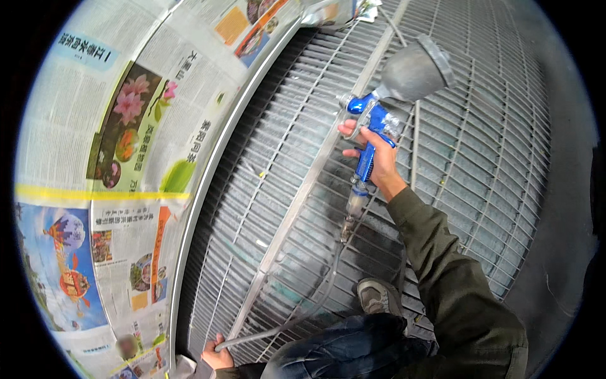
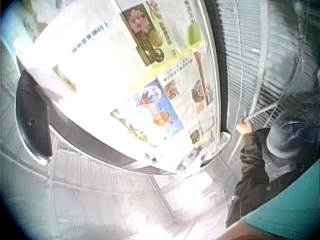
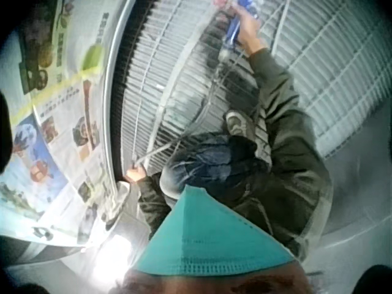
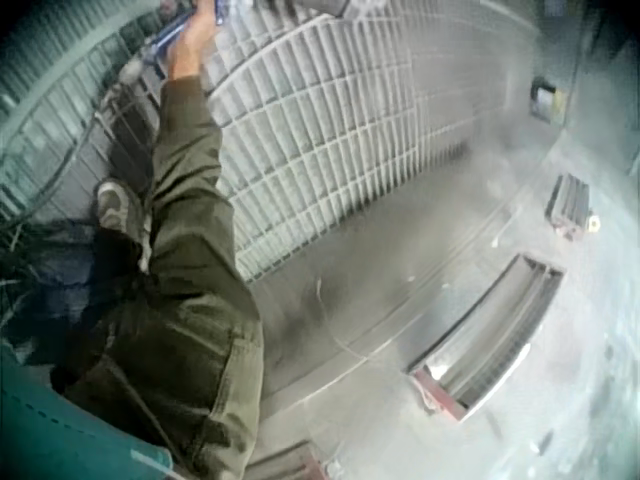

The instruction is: The person uses a spray gun to apply white paint to the rear bumper and lower side panels of a car in a paint booth. The car is masked with plastic and newspaper. The person moves around the vehicle to cover different areas and finishes by detaching the spray gun hose.

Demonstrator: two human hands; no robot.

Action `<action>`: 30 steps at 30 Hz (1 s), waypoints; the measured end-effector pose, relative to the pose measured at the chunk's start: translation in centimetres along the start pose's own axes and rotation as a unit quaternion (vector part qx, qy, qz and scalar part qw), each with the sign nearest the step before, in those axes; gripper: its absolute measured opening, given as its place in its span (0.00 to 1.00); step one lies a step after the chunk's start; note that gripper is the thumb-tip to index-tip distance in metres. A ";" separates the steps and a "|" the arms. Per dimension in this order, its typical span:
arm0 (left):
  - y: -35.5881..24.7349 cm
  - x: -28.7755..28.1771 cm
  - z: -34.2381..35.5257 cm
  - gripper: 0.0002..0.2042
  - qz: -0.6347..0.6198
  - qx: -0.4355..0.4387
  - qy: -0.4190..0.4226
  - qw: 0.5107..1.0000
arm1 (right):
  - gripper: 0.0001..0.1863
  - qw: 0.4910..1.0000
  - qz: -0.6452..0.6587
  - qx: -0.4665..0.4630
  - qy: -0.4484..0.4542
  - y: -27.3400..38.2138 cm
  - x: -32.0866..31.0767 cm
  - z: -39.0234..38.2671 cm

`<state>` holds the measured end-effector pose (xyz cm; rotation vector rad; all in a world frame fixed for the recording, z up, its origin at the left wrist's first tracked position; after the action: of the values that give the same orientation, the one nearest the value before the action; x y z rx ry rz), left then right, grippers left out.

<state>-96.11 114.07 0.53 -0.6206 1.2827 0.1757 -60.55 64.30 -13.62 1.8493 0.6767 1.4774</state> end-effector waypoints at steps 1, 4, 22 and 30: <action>-0.5 -0.1 0.0 0.25 -0.021 -0.014 -0.011 1.000 | 0.18 1.000 0.014 0.011 0.006 -0.9 0.6 -0.2; -0.2 -1.6 -0.5 0.27 -0.046 -0.026 -0.036 0.998 | 0.19 0.998 0.043 0.038 0.024 -4.0 2.3 -1.2; 3.7 -10.0 -5.9 0.25 0.005 -0.038 -0.133 0.990 | 0.16 0.974 0.061 0.185 0.115 -22.2 13.6 -17.3; 4.3 -11.0 -5.9 0.24 -0.060 -0.056 -0.166 0.983 | 0.13 0.963 0.087 0.229 0.115 -26.6 15.1 -20.2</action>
<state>-106.30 116.84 8.51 -0.7302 0.9147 0.2418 -76.57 96.24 -21.71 2.1405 1.0649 1.7830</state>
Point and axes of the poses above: each hand's wrist, its own z-axis towards the middle knuckle, its own x-axis out of the palm, y = z × x, the point moved 4 cm from there along z, towards the middle knuckle, and after that the axes turned 8 degrees about -z, right-handed, at the moved point
